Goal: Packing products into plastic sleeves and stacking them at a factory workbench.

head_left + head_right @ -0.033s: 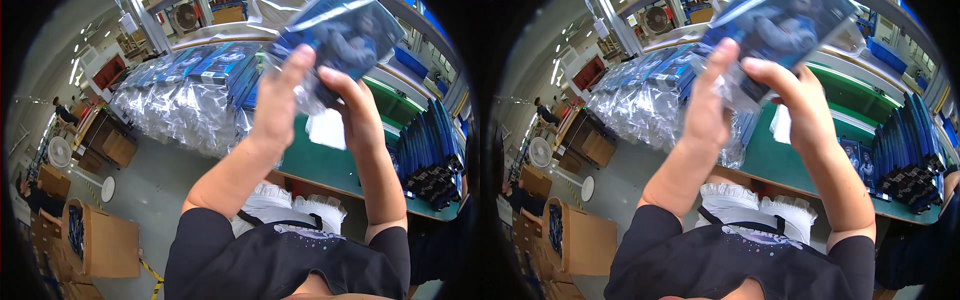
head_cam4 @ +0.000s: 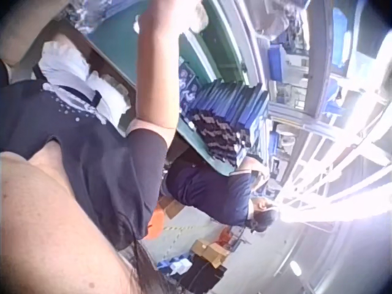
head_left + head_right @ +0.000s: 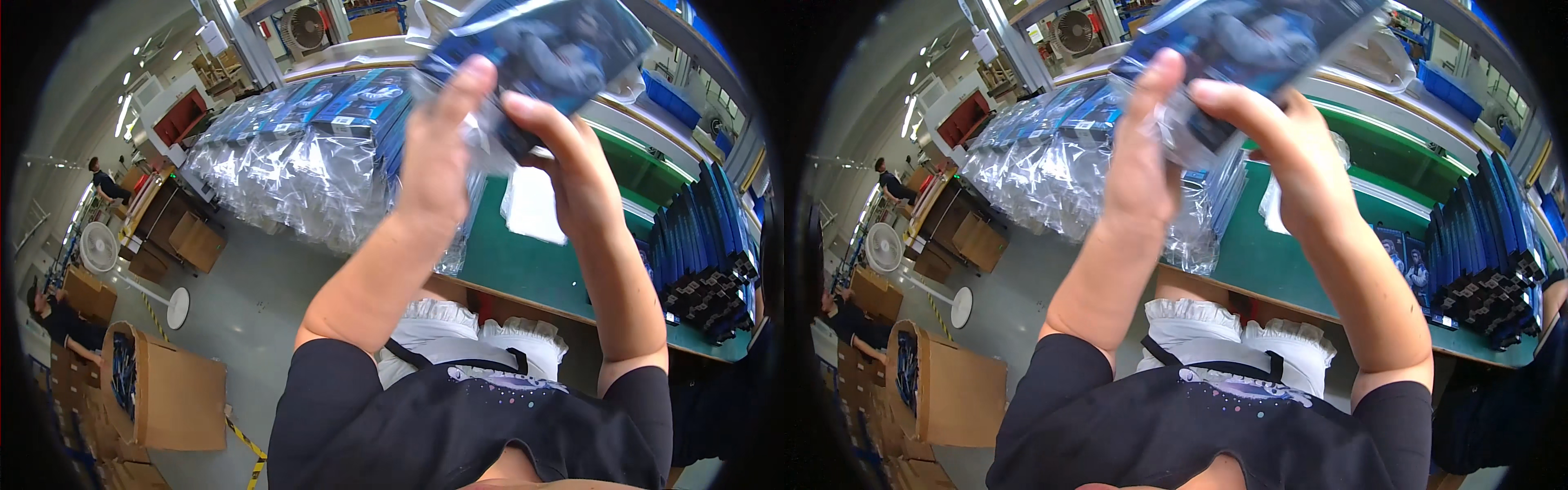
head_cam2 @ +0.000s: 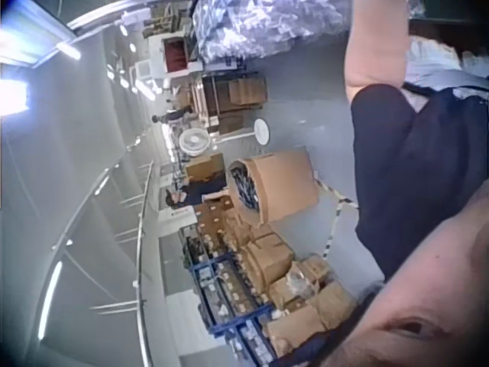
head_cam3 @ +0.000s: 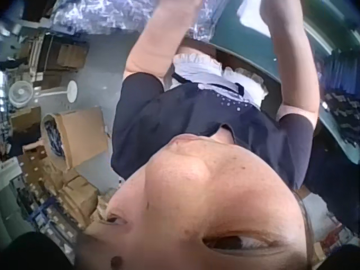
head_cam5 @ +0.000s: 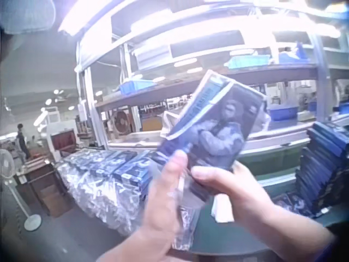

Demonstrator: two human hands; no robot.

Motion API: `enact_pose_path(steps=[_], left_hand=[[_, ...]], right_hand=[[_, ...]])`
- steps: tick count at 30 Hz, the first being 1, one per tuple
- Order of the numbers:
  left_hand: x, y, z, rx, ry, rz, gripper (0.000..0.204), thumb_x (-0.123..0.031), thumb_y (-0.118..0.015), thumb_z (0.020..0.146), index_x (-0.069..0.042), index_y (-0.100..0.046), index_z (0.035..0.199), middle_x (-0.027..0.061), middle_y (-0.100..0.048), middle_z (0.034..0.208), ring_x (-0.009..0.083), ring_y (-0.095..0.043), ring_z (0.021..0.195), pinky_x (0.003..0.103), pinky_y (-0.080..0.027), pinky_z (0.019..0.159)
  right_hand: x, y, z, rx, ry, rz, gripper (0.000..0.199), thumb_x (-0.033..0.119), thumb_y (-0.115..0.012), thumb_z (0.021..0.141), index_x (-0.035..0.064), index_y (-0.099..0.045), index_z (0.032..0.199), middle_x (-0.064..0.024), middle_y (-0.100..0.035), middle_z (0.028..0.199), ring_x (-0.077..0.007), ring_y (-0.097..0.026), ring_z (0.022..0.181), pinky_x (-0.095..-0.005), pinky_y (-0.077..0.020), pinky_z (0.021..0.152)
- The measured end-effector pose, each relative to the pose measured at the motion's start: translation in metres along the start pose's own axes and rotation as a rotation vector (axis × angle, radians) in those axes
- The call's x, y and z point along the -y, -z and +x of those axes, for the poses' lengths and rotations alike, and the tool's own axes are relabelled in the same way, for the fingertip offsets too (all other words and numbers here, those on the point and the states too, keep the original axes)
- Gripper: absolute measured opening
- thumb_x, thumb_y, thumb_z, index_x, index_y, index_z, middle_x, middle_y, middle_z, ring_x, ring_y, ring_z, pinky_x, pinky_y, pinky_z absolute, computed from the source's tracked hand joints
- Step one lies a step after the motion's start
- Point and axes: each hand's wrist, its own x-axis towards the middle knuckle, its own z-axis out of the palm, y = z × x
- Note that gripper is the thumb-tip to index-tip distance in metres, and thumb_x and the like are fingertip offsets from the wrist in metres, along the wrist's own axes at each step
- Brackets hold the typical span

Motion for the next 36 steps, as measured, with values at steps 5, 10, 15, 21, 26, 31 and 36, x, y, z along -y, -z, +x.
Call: enact_pose_path(steps=[5,10,15,21,26,31,36], left_hand=[[-0.073,0.019,0.025,-0.151,-0.108,0.155,0.034,-0.035,-0.064,0.084,-0.008,-0.059,0.105,0.0075,-0.065,0.095,0.0227,-0.064,0.092,0.043,-0.053,0.082],[-0.154,0.083,0.038,-0.457,-0.070,0.070,0.035,-0.037,-0.062,0.083,-0.013,-0.062,0.109,0.0112,-0.064,0.111,0.0312,-0.060,0.101,0.051,-0.044,0.082],[-0.258,0.208,0.046,-0.740,-0.240,0.213,0.041,-0.046,-0.059,0.080,-0.022,-0.060,0.112,0.0029,-0.064,0.113,0.0275,-0.057,0.104,0.046,-0.037,0.089],[-0.320,0.310,0.076,-0.902,-0.259,0.422,0.038,-0.047,-0.048,0.087,-0.020,-0.060,0.110,0.0025,-0.067,0.105,0.0251,-0.063,0.096,0.046,-0.048,0.076],[-0.304,0.361,0.098,-1.074,-0.089,0.448,0.037,-0.054,-0.053,0.082,-0.023,-0.064,0.100,-0.0017,-0.069,0.095,0.0241,-0.064,0.085,0.043,-0.047,0.073],[-0.293,0.377,0.112,-1.179,0.028,0.508,0.035,-0.053,-0.055,0.081,-0.025,-0.064,0.099,-0.0025,-0.068,0.101,0.0224,-0.060,0.093,0.044,-0.035,0.086],[-0.304,0.392,0.116,-1.214,0.102,0.592,0.035,-0.053,-0.056,0.081,-0.024,-0.063,0.099,-0.0016,-0.068,0.098,0.0220,-0.061,0.090,0.044,-0.041,0.080]], right_hand=[[0.016,-0.048,0.029,0.166,0.151,-0.053,0.076,0.067,-0.059,0.074,0.0088,-0.057,0.124,-0.0081,-0.057,0.117,-0.0202,-0.052,0.103,-0.0318,-0.0385,0.087],[0.022,-0.046,0.015,0.163,0.129,-0.062,0.075,0.057,-0.057,0.082,0.0004,-0.048,0.131,-0.0140,-0.052,0.126,-0.0230,-0.050,0.113,-0.0358,-0.0397,0.090],[-0.016,-0.019,-0.007,0.074,0.044,0.191,0.075,0.044,-0.066,0.081,-0.0066,-0.044,0.131,-0.0189,-0.050,0.126,-0.0223,-0.049,0.116,-0.0316,-0.0421,0.091],[-0.070,0.038,-0.010,-0.154,-0.091,0.231,0.059,0.032,-0.061,0.087,-0.0029,-0.046,0.131,-0.0149,-0.051,0.127,-0.0201,-0.052,0.108,-0.0325,-0.0446,0.086],[-0.089,0.072,-0.010,-0.281,-0.123,0.145,0.054,0.031,-0.056,0.090,-0.0025,-0.046,0.132,-0.0151,-0.052,0.126,-0.0188,-0.052,0.107,-0.0304,-0.0449,0.084],[-0.104,0.093,-0.016,-0.377,-0.157,0.084,0.052,0.032,-0.053,0.092,-0.0006,-0.048,0.132,-0.0142,-0.054,0.125,-0.0174,-0.053,0.106,-0.0306,-0.0449,0.084],[-0.121,0.101,-0.020,-0.427,-0.196,0.069,0.052,0.034,-0.052,0.093,-0.0001,-0.048,0.132,-0.0134,-0.055,0.125,-0.0162,-0.054,0.105,-0.0298,-0.0443,0.085]])
